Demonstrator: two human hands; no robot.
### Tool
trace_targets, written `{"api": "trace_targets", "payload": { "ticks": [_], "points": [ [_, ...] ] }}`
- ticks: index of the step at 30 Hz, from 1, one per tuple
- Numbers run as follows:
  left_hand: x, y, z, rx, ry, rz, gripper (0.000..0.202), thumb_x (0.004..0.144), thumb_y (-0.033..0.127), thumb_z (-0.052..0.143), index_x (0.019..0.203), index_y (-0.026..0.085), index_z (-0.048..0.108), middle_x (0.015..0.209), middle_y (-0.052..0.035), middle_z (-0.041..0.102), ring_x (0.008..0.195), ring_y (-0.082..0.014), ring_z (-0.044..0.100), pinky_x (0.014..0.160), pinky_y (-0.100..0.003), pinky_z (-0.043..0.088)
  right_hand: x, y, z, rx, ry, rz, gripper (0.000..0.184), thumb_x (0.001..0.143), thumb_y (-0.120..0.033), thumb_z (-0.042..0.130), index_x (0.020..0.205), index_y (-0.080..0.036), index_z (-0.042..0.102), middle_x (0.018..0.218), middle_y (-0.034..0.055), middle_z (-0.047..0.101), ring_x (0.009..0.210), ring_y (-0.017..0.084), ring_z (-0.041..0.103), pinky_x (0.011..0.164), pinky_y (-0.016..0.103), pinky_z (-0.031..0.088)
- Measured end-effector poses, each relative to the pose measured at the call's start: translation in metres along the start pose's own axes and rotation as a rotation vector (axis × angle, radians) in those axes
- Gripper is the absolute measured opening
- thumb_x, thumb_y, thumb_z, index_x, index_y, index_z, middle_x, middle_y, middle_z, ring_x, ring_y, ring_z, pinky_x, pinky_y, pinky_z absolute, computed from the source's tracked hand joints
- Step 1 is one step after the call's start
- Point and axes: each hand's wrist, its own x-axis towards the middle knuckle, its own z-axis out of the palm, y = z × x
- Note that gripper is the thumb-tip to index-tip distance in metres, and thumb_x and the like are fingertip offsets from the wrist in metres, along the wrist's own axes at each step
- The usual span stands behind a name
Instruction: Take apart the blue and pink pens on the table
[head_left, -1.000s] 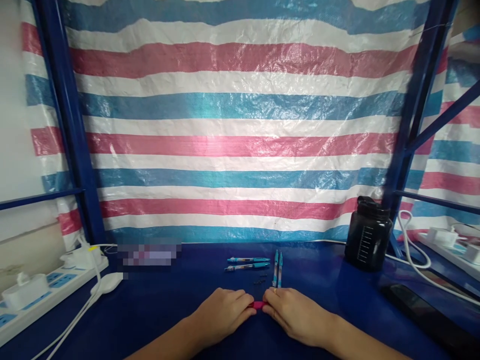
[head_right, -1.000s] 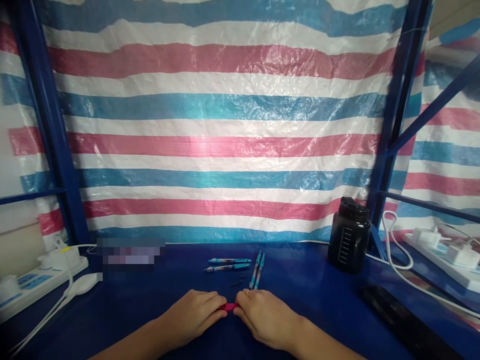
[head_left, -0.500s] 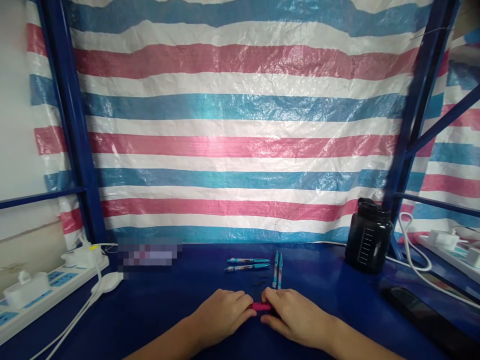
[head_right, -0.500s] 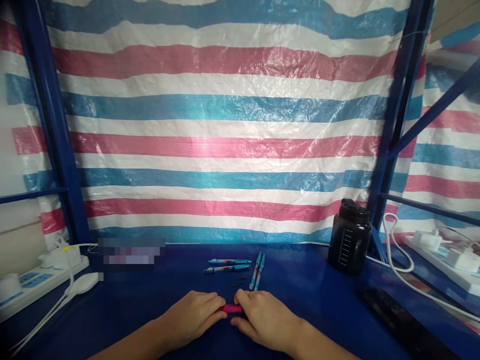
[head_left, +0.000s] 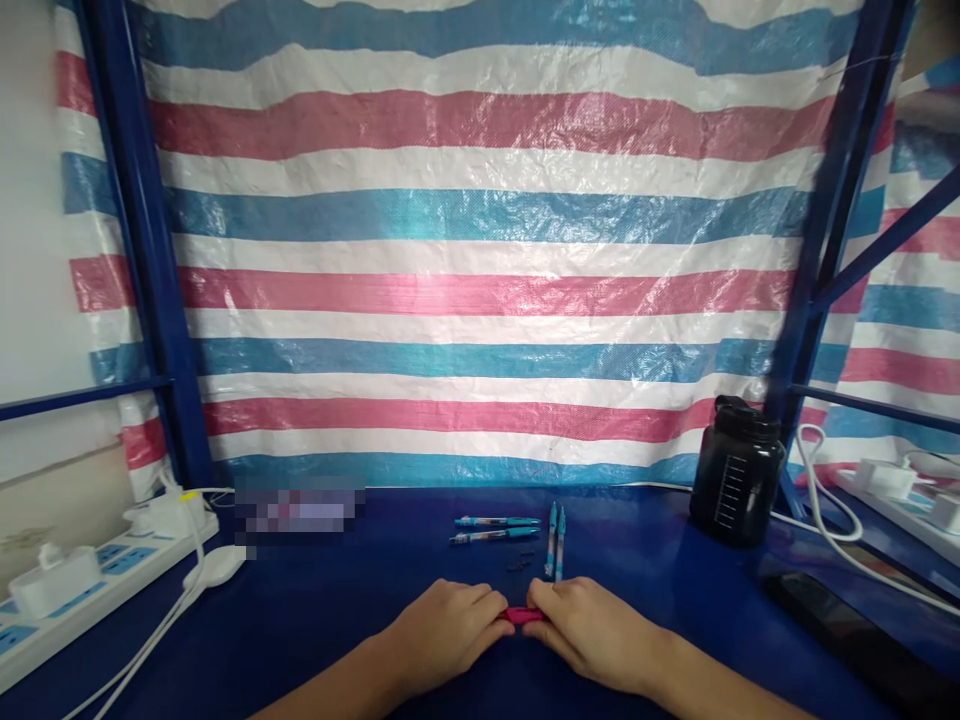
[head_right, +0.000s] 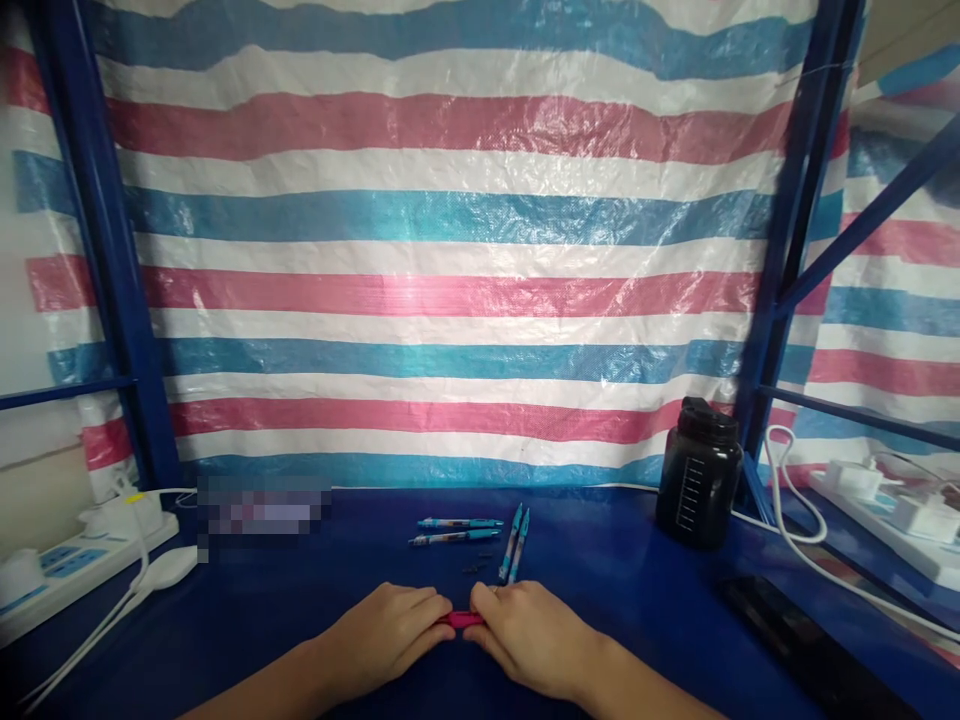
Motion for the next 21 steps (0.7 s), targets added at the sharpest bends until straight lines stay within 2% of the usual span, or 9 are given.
{"api": "trace_targets", "payload": {
  "ticks": [4, 7, 10, 14, 18, 21],
  "points": [
    [0.0001, 0.0001, -0.0005, 0.019, -0.024, 0.009, 0.031, 0.102, 0.036, 0.036, 0.089, 0.018, 0.057, 0.078, -0.0002, 0.066, 0.064, -0.0152, 0.063, 0.054, -0.023, 0.043, 0.0007, 0.0001, 0.0004, -0.007, 0.014, -0.028, 0.024, 0.103, -0.030, 0.033, 0.087, -0.020, 0.048, 0.079, 0.0000, 0.066, 0.065, 0.015, 0.063, 0.055, 0.026, 0.032],
    [0.0003, 0.0000, 0.0003, 0.027, -0.037, 0.004, 0.030, 0.102, 0.036, 0.037, 0.090, 0.018, 0.058, 0.078, 0.0001, 0.066, 0.065, -0.0156, 0.064, 0.053, -0.024, 0.043, 0.0011, 0.0006, -0.0003, -0.003, 0.020, -0.038, 0.022, 0.101, -0.034, 0.038, 0.088, -0.020, 0.049, 0.080, -0.0001, 0.065, 0.065, 0.015, 0.062, 0.055, 0.026, 0.032],
    [0.0005, -0.0003, 0.0015, 0.026, -0.029, -0.001, 0.034, 0.103, 0.038, 0.033, 0.090, 0.018, 0.058, 0.079, -0.0001, 0.066, 0.064, -0.0153, 0.063, 0.053, -0.024, 0.043, 0.0012, 0.0011, -0.0005, -0.035, 0.026, -0.052, 0.020, 0.100, -0.034, 0.042, 0.088, -0.020, 0.050, 0.080, 0.0002, 0.065, 0.065, 0.015, 0.062, 0.054, 0.027, 0.032],
    [0.0003, -0.0001, 0.0014, 0.025, 0.010, 0.014, 0.042, 0.104, 0.040, 0.025, 0.091, 0.018, 0.058, 0.077, -0.0003, 0.065, 0.062, -0.0138, 0.062, 0.052, -0.023, 0.041, 0.0017, 0.0006, -0.0007, -0.049, 0.006, -0.087, 0.030, 0.103, -0.031, 0.031, 0.085, -0.019, 0.052, 0.079, 0.0011, 0.065, 0.063, 0.014, 0.060, 0.056, 0.027, 0.033],
    [0.0000, 0.0014, -0.0011, 0.032, 0.010, 0.007, 0.041, 0.104, 0.040, 0.026, 0.089, 0.018, 0.057, 0.076, -0.0002, 0.063, 0.063, -0.0134, 0.061, 0.053, -0.022, 0.041, 0.0010, 0.0006, -0.0011, 0.050, 0.008, -0.029, 0.034, 0.102, -0.035, 0.032, 0.082, -0.019, 0.053, 0.073, 0.0003, 0.063, 0.060, 0.013, 0.056, 0.055, 0.026, 0.033],
    [0.0000, 0.0031, -0.0039, 0.032, 0.010, -0.024, 0.032, 0.103, 0.038, 0.032, 0.093, 0.018, 0.055, 0.079, -0.0011, 0.063, 0.067, -0.0147, 0.059, 0.056, -0.023, 0.041, -0.0003, 0.0008, -0.0009, 0.241, 0.028, 0.038, 0.028, 0.098, -0.038, 0.043, 0.080, -0.019, 0.053, 0.068, -0.0022, 0.058, 0.057, 0.011, 0.051, 0.052, 0.023, 0.031]
  ]
}}
